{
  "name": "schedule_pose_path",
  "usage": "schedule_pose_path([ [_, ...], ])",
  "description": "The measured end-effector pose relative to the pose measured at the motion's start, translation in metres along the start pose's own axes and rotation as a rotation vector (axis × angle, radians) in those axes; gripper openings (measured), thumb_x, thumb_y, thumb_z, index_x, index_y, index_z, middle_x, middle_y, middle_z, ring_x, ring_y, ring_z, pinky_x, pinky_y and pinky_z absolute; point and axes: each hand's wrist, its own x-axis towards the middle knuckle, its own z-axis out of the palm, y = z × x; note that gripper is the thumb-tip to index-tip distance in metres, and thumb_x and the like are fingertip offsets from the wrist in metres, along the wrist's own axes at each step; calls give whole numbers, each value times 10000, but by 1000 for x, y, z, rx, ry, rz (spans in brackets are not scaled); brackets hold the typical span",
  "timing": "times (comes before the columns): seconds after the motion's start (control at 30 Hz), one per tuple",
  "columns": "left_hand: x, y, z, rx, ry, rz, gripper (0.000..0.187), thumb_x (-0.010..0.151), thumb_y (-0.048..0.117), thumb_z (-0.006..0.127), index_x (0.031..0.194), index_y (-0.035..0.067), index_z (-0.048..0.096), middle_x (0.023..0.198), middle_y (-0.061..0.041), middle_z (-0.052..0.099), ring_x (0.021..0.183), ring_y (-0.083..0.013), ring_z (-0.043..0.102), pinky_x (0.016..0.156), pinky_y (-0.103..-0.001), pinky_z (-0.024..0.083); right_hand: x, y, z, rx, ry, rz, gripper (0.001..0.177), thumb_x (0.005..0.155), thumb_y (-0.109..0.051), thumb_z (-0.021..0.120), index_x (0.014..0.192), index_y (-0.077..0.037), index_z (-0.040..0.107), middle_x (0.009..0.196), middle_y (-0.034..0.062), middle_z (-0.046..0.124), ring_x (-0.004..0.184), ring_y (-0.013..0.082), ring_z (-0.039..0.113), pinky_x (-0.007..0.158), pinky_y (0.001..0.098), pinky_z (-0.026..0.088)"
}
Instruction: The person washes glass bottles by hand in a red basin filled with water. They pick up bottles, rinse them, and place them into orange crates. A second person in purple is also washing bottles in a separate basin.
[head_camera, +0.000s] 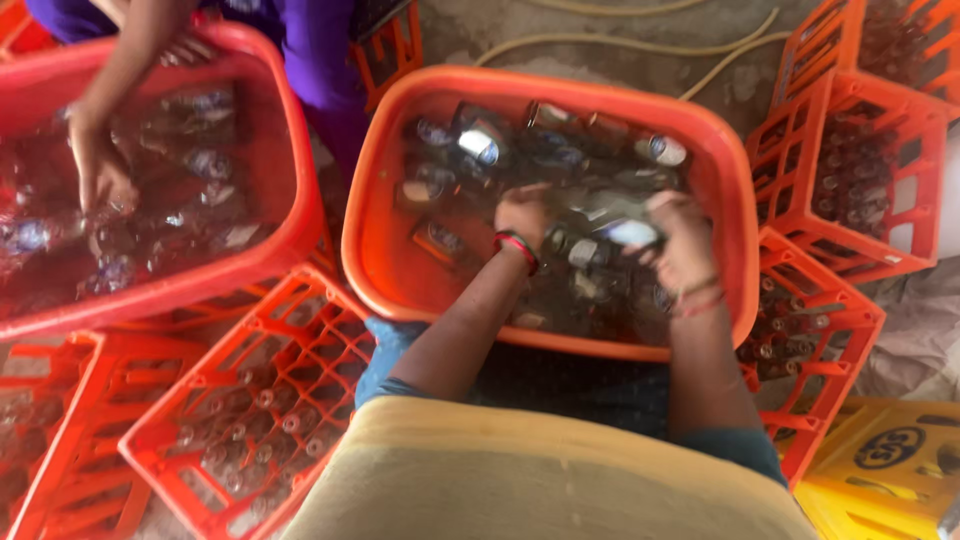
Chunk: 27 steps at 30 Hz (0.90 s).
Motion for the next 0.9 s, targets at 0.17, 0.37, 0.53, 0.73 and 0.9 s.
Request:
schedule_pose_path([
  [0.17, 15, -22, 19, 261, 99, 467, 214, 992, 205, 557, 920, 93, 725, 892, -108, 761, 764, -258, 718, 667, -395, 577, -10, -8, 12, -14, 28, 117, 550, 963, -655, 523, 1158, -154, 637, 749, -19, 554, 386, 52, 441, 305, 185, 303],
  [0.37, 28, -45, 23, 513, -71, 617, 147, 876, 232, 643, 941, 173, 760, 929, -55, 766, 805, -247, 719, 719, -388, 567, 2, 7, 11, 108, 258, 180, 477, 1001, -594, 594, 1167, -148, 616, 874, 11, 646, 473, 123, 555, 377, 213, 358],
  [0.53, 6, -2, 5, -31, 221, 64, 208, 967, 161, 575, 1047, 80, 749, 924, -111, 767, 826, -211, 720, 731, -345, 565, 18, 16, 2, -5, -132, -48, 285, 992, -420, 658, 1126, -189, 562, 939, 25, 653, 602, 172, 641, 411, 248, 419],
  [0.73, -5, 47, -6, -418, 11, -171, 229, 1019, 234, 610, 1089, 50, 726, 910, -126, 730, 752, -190, 653, 666, -335, 534, 27, 29, -11, 56, -67, 13, 280, 961, -418, 645, 1094, -199, 533, 924, -46, 623, 578, 132, 605, 426, 235, 445],
  [0.9, -13, 51, -17, -91, -101, 525, 163, 936, 109, 713, 1095, 72, 707, 1119, -113, 757, 929, -217, 718, 795, -354, 575, 35, 42, -22, 192, -47, 120, 574, 1071, -664, 431, 1146, -142, 658, 877, 13, 697, 598, 79, 574, 432, 194, 424],
])
